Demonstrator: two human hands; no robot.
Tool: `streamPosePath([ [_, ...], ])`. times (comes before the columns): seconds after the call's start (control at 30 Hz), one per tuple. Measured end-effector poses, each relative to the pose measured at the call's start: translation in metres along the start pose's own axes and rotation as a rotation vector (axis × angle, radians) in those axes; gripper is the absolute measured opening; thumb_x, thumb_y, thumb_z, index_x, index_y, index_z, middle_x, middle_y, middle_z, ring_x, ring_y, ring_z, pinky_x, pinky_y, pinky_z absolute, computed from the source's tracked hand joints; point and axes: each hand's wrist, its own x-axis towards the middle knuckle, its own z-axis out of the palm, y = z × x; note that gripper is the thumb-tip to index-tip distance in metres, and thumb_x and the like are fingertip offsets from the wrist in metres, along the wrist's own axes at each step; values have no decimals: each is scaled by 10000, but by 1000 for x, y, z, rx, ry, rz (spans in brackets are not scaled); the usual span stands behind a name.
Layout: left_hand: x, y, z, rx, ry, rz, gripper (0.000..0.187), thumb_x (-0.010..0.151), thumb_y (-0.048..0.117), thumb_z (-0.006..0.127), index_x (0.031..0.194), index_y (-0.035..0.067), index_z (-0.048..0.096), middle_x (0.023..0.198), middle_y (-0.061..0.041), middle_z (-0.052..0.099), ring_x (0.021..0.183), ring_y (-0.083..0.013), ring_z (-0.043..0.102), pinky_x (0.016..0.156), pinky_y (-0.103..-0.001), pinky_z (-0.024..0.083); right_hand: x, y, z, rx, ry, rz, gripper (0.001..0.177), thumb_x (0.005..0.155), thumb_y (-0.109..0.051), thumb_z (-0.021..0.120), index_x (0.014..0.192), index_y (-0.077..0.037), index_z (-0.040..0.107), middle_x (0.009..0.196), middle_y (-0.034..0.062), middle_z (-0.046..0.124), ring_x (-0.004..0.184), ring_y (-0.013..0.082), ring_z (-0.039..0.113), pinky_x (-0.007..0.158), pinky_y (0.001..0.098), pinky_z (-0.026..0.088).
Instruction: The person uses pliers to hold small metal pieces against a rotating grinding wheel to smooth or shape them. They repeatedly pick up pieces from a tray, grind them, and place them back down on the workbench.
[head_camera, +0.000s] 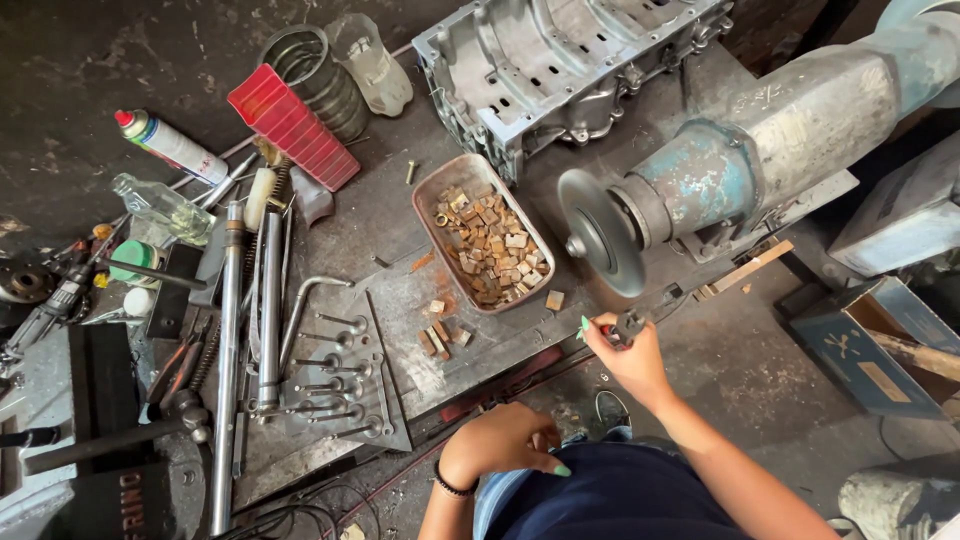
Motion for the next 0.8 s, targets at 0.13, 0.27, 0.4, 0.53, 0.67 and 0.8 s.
streamPosePath([
  [0.13,7,1,1,13,63,-29,325,811,437,705,931,136,697,888,-27,738,833,-219,701,712,-337,476,4,-1,2,14,12,63,174,891,-123,662,730,-73,704,637,-33,661,592,59,551,596,239,427],
  [0.27,11,3,1,73,-10,-50,238,889,363,671,912,126,686,847,-22,731,805,-222,691,705,-355,465,9,-5,1,3,16,65,173,894,-122,654,743,-68,718,638,-21,687,573,67,585,584,235,439],
  [0.4,16,0,7,115,-62,-45,234,900,348,646,886,116,670,841,-7,740,840,-214,706,696,-358,477,9,3,3,-43,35,53,190,886,-119,652,708,-75,703,594,-40,649,546,50,540,569,238,415],
  [0.53,18,-6,12,132,-41,-33,283,899,397,645,888,115,658,834,-22,731,815,-239,692,671,-374,459,9,13,7,-18,25,29,179,884,-101,659,719,-65,720,617,-25,669,538,65,546,546,236,407],
  [0.67,20,-7,14,149,-30,-26,307,895,426,641,870,120,667,842,-25,729,820,-248,689,672,-381,458,8,24,10,-19,42,77,172,871,-102,661,707,-75,710,618,-25,672,550,71,572,572,242,435],
  [0.8,16,-7,14,141,-29,-74,279,874,406,671,914,130,666,897,-22,729,879,-241,674,713,-374,456,3,17,5,-86,-57,-88,130,894,-96,645,813,-89,746,661,-4,719,483,68,566,456,195,411],
])
